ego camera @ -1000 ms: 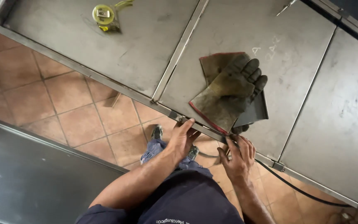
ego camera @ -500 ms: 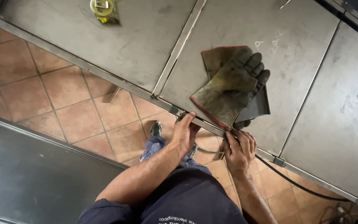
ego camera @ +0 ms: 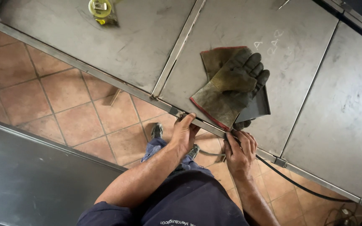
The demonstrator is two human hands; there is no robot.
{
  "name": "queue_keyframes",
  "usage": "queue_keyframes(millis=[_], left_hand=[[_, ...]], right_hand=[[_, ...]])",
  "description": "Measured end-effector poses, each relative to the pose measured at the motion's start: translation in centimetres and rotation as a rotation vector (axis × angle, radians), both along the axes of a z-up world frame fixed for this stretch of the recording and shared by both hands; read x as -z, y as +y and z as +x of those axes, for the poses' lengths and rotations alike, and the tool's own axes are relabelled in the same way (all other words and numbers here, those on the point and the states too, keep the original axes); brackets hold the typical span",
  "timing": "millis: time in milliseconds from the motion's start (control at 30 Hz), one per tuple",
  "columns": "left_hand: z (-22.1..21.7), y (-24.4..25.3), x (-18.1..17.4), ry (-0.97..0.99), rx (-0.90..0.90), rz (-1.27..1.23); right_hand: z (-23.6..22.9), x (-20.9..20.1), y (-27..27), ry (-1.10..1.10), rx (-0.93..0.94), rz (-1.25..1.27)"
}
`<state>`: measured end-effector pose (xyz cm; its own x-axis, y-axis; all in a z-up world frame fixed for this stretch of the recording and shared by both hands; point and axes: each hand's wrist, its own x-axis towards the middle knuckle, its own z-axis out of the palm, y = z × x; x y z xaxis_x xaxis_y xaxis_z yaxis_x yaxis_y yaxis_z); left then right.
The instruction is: Measuring, marking, and welding metal components on a workbench
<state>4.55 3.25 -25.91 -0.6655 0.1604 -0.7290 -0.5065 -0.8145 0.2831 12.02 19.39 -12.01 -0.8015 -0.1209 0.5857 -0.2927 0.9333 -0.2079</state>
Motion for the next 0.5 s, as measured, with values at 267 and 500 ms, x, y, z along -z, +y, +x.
queue_keyframes(millis=[267,500], left_hand=[[-0.2,-0.6,-1.9,0.004,0.006,0.004],[-0.7,-0.7,-2.8,0.01,-0.005,0.009]], right_hand=[[0.4,0.5,0.2,-0.014,0.025,-0.012],[0.3,0.9,0.5,-0.013,0.024,-0.008]])
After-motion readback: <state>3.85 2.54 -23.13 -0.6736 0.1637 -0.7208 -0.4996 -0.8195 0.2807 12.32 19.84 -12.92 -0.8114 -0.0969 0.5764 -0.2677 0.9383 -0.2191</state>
